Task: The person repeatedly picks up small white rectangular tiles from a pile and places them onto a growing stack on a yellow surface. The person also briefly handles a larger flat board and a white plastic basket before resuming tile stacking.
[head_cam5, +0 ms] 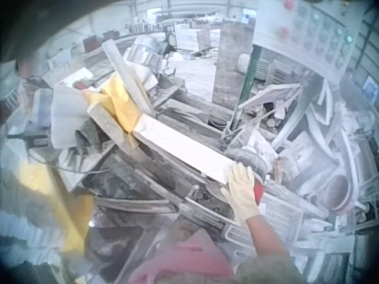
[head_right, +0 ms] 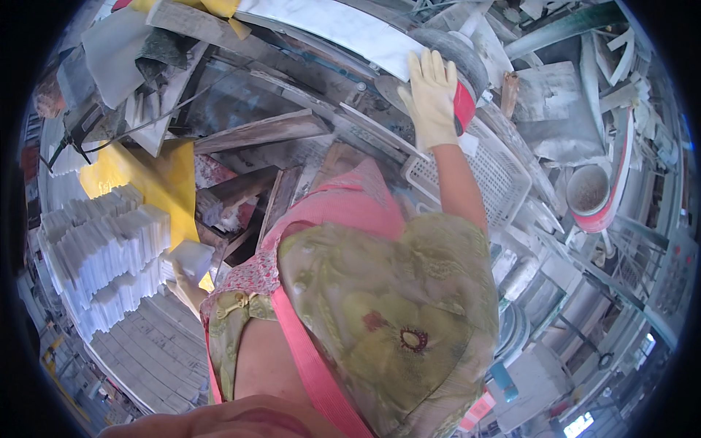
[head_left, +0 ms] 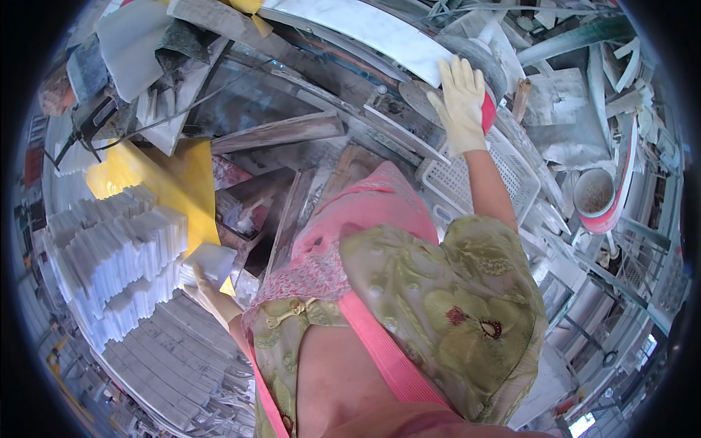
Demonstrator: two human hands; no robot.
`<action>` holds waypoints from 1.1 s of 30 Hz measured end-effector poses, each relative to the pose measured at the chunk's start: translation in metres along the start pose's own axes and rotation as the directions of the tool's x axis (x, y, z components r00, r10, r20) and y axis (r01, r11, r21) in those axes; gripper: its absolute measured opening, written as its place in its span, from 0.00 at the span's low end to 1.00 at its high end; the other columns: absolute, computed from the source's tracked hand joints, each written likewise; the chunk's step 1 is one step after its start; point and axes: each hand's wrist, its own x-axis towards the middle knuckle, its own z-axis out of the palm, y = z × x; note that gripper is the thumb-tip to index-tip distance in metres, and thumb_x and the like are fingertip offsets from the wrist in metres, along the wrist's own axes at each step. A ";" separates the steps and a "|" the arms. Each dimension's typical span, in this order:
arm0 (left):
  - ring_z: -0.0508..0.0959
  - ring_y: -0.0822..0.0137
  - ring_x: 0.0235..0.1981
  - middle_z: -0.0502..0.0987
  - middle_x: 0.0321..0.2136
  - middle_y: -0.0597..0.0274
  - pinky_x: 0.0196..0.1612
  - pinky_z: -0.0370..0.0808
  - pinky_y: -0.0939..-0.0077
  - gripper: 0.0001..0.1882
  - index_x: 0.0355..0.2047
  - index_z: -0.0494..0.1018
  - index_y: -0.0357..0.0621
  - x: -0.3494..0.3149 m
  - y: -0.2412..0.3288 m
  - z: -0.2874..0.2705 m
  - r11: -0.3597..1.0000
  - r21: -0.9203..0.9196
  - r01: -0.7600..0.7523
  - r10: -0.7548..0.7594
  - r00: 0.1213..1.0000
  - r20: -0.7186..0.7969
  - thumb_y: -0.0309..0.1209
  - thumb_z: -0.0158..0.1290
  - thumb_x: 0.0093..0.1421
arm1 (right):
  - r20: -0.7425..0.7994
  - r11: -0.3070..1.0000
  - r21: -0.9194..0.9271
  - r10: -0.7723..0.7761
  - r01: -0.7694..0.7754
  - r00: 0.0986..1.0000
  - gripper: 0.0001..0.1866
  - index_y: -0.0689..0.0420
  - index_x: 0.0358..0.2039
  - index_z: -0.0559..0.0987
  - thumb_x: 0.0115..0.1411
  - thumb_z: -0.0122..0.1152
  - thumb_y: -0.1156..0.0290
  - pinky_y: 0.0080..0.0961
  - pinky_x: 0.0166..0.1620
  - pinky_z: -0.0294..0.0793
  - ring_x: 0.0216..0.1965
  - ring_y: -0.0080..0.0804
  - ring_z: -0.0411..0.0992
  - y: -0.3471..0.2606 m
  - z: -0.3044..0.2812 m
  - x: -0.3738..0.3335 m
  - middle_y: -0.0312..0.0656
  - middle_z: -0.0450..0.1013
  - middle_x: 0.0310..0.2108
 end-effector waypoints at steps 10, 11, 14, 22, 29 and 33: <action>0.75 0.59 0.54 0.71 0.56 0.48 0.56 0.73 0.65 0.38 0.65 0.59 0.30 0.004 -0.004 0.003 0.998 -0.034 -0.058 0.057 0.998 -0.023 0.42 0.60 0.64 | 0.076 0.968 0.163 -0.205 0.191 0.976 0.37 0.51 0.70 0.62 0.60 0.62 0.67 0.46 0.69 0.59 0.72 0.43 0.56 0.021 0.009 0.045 0.41 0.60 0.70; 0.74 0.59 0.54 0.71 0.56 0.48 0.57 0.72 0.65 0.39 0.66 0.59 0.30 0.005 -0.004 0.001 0.997 -0.045 -0.058 0.058 0.998 -0.005 0.42 0.60 0.63 | 0.073 0.960 0.201 -0.210 0.192 0.975 0.37 0.51 0.69 0.63 0.59 0.62 0.68 0.44 0.69 0.60 0.71 0.43 0.57 0.022 0.003 0.049 0.41 0.61 0.70; 0.73 0.58 0.55 0.71 0.57 0.48 0.59 0.70 0.65 0.41 0.66 0.58 0.29 0.006 -0.007 -0.002 0.997 -0.050 -0.053 0.055 0.998 0.032 0.44 0.61 0.63 | -0.033 0.932 0.095 -0.348 0.349 0.937 0.33 0.54 0.66 0.67 0.58 0.55 0.75 0.38 0.66 0.64 0.68 0.41 0.63 0.015 -0.009 0.064 0.43 0.65 0.67; 0.77 0.63 0.50 0.75 0.50 0.53 0.52 0.77 0.66 0.27 0.58 0.66 0.36 -0.001 -0.004 0.005 0.988 -0.112 -0.106 0.104 0.994 -0.022 0.35 0.60 0.64 | -0.060 0.877 -0.109 -0.476 0.468 0.877 0.30 0.57 0.65 0.67 0.61 0.51 0.73 0.49 0.56 0.70 0.65 0.38 0.65 -0.012 0.022 0.086 0.45 0.65 0.67; 0.77 0.65 0.48 0.76 0.48 0.59 0.48 0.77 0.71 0.24 0.57 0.69 0.41 0.003 -0.010 0.003 0.952 -0.226 -0.205 0.210 0.978 -0.002 0.30 0.62 0.62 | -0.088 0.818 0.125 -0.555 0.562 0.827 0.30 0.65 0.58 0.71 0.54 0.65 0.69 0.43 0.57 0.73 0.58 0.51 0.71 -0.020 0.025 0.127 0.55 0.71 0.58; 0.79 0.66 0.46 0.77 0.47 0.61 0.48 0.77 0.71 0.28 0.55 0.70 0.45 0.018 -0.034 -0.003 0.955 -0.163 -0.248 0.229 0.965 -0.124 0.29 0.68 0.55 | 0.074 0.856 0.307 -0.458 0.417 0.886 0.29 0.64 0.56 0.77 0.61 0.66 0.57 0.43 0.51 0.77 0.49 0.56 0.77 -0.035 -0.026 0.134 0.59 0.78 0.48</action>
